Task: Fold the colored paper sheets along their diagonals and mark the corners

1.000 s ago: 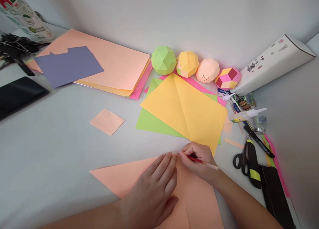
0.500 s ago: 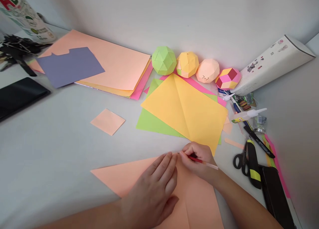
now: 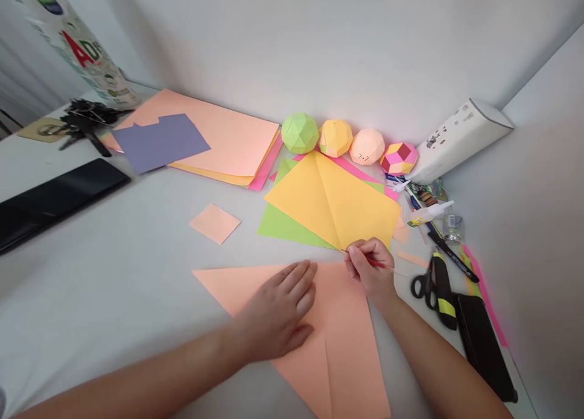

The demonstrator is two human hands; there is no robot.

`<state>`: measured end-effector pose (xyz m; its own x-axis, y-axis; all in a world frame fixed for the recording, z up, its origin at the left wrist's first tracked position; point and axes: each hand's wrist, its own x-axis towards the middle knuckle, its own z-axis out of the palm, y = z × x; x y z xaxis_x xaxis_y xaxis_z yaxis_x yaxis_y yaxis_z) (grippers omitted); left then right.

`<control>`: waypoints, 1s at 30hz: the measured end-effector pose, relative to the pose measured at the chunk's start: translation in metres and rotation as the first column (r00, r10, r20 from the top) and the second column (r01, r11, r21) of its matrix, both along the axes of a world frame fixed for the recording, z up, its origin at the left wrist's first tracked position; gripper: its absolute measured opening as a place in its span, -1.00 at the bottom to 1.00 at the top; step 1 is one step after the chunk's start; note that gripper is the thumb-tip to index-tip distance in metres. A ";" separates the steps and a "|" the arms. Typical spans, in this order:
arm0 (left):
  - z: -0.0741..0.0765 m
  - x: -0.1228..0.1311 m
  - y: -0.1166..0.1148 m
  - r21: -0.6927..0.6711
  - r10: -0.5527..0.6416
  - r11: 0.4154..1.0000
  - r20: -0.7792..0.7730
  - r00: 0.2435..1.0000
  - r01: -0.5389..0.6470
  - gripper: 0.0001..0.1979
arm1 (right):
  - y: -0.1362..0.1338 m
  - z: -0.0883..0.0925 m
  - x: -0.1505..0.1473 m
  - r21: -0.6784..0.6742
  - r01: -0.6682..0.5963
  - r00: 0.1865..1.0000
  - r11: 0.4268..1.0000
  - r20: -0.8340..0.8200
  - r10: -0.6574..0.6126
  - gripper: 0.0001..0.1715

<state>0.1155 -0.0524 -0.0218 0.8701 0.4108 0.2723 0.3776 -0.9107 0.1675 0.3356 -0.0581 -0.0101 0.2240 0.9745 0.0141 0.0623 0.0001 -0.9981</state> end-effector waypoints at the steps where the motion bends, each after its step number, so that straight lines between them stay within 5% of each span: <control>1: 0.001 -0.003 0.005 0.004 0.002 1.000 -0.010 1.000 -0.002 -0.53 | -0.002 0.001 -0.001 0.000 -0.008 1.000 1.000 0.015 0.008 -0.58; 7: 0.008 -0.022 0.027 0.027 0.072 0.997 -0.087 0.994 -0.070 -0.63 | -0.019 0.003 -0.006 -0.106 -0.140 0.984 0.984 0.092 0.150 -0.68; 13: 0.010 -0.020 0.001 0.042 0.121 0.992 -0.098 0.988 -0.117 -0.76 | -0.022 -0.001 -0.011 -0.102 -0.124 0.982 0.987 0.132 0.137 -0.63; 22: 0.009 -0.028 -0.012 -0.063 0.044 0.996 -0.212 0.976 -0.058 -0.02 | -0.021 -0.005 -0.009 -0.076 -0.117 0.984 0.990 0.129 0.126 -0.62; 30: 0.013 -0.025 -0.015 -0.162 0.036 0.983 -0.300 0.953 -0.088 0.08 | -0.021 -0.005 -0.011 -0.065 -0.112 0.984 0.992 0.130 0.120 -0.66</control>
<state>0.0904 -0.0676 -0.0086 0.8721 0.4840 -0.0719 0.4883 -0.8515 0.1912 0.3251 -0.0787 -0.0150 0.1091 0.9938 -0.0198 0.1978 -0.0412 -0.9794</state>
